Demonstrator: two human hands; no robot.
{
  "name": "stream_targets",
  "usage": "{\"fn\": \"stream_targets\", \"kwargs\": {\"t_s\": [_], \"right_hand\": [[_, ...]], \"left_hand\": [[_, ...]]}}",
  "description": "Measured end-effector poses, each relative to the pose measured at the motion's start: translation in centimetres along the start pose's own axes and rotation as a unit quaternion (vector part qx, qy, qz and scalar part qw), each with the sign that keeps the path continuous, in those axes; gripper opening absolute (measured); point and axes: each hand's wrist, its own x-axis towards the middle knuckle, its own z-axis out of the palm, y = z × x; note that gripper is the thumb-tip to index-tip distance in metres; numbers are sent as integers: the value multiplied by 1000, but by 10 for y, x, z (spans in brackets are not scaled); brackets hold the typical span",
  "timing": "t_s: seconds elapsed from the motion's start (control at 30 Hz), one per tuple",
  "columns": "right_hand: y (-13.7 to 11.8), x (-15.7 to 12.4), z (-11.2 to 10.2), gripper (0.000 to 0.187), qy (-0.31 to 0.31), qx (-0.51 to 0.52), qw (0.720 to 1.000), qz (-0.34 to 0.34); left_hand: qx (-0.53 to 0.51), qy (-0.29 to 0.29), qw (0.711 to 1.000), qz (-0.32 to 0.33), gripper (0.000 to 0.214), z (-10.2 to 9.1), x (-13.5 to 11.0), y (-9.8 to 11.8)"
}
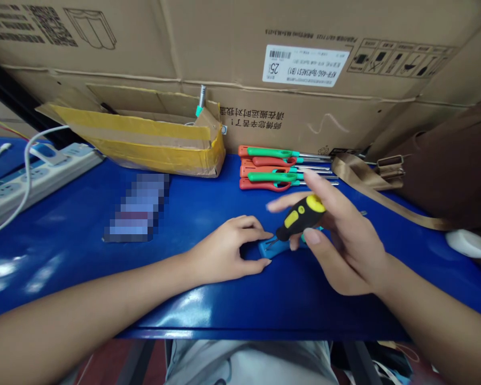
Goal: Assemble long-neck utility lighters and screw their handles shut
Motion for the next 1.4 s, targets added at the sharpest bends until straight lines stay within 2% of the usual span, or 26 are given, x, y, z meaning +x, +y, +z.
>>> {"fn": "stream_targets", "kwargs": {"t_s": [0.07, 0.2, 0.27, 0.37, 0.43, 0.5, 0.57, 0.63, 0.73, 0.8, 0.9, 0.97, 1.03, 1.13, 1.2, 1.3, 1.33, 1.4], "right_hand": [[0, -1, 3, 60, 16, -7, 1000, -2], [1, -2, 5, 49, 83, -106, 991, -10], [3, -3, 6, 50, 61, -62, 996, 5], [6, -5, 9, 59, 20, 78, 996, 39], [6, -5, 10, 58, 39, 107, 993, 39], [6, -3, 10, 55, 92, 55, 994, 10], [6, -3, 7, 56, 114, -4, 993, -20], [6, -4, 5, 56, 85, -10, 996, -30], [4, -6, 3, 61, 35, 59, 998, 0], [1, -4, 3, 62, 42, 68, 997, 2], [-1, 0, 1, 50, 78, -27, 996, -38], [-2, 1, 0, 44, 80, -73, 993, -43], [-2, 0, 1, 49, 63, -50, 997, -9], [-1, -2, 3, 59, 49, 41, 997, 43], [-2, 0, 2, 55, 70, 39, 997, 15], [-4, 2, -3, 47, 87, -67, 993, -48], [-5, 2, -4, 47, 82, -86, 991, -53], [-6, 1, -4, 48, 64, -60, 996, -27]], "left_hand": [[2, 0, 1000, 0, 31, 0, 0, 0], [4, -4, 1000, -1, 28, -2, 1, 1], [4, -4, 1000, 1, 30, -2, 1, 1], [0, -1, 1000, 4, 33, -2, 1, 1], [-1, -1, 1000, 2, 32, -1, 1, 1], [-1, -7, 1000, -1, 30, -1, 1, 0], [1, -14, 1000, -3, 29, -1, 0, 0], [2, -13, 1000, -2, 32, -1, 0, 0], [4, -10, 1000, -1, 34, -1, 0, 0], [3, -11, 1000, -4, 33, -1, 0, 0], [4, -14, 1000, -10, 31, -2, 0, 1], [6, -13, 1000, -11, 31, -2, 1, 2], [7, -10, 1000, -9, 34, -2, 1, 2], [5, -10, 1000, -7, 34, -2, 0, 2], [5, -13, 1000, -8, 32, -2, 0, 1], [8, -11, 1000, -9, 34, -2, 0, 1], [10, -11, 1000, -8, 35, -1, 0, 1], [14, -9, 1000, -5, 36, -1, 0, 1]]}}
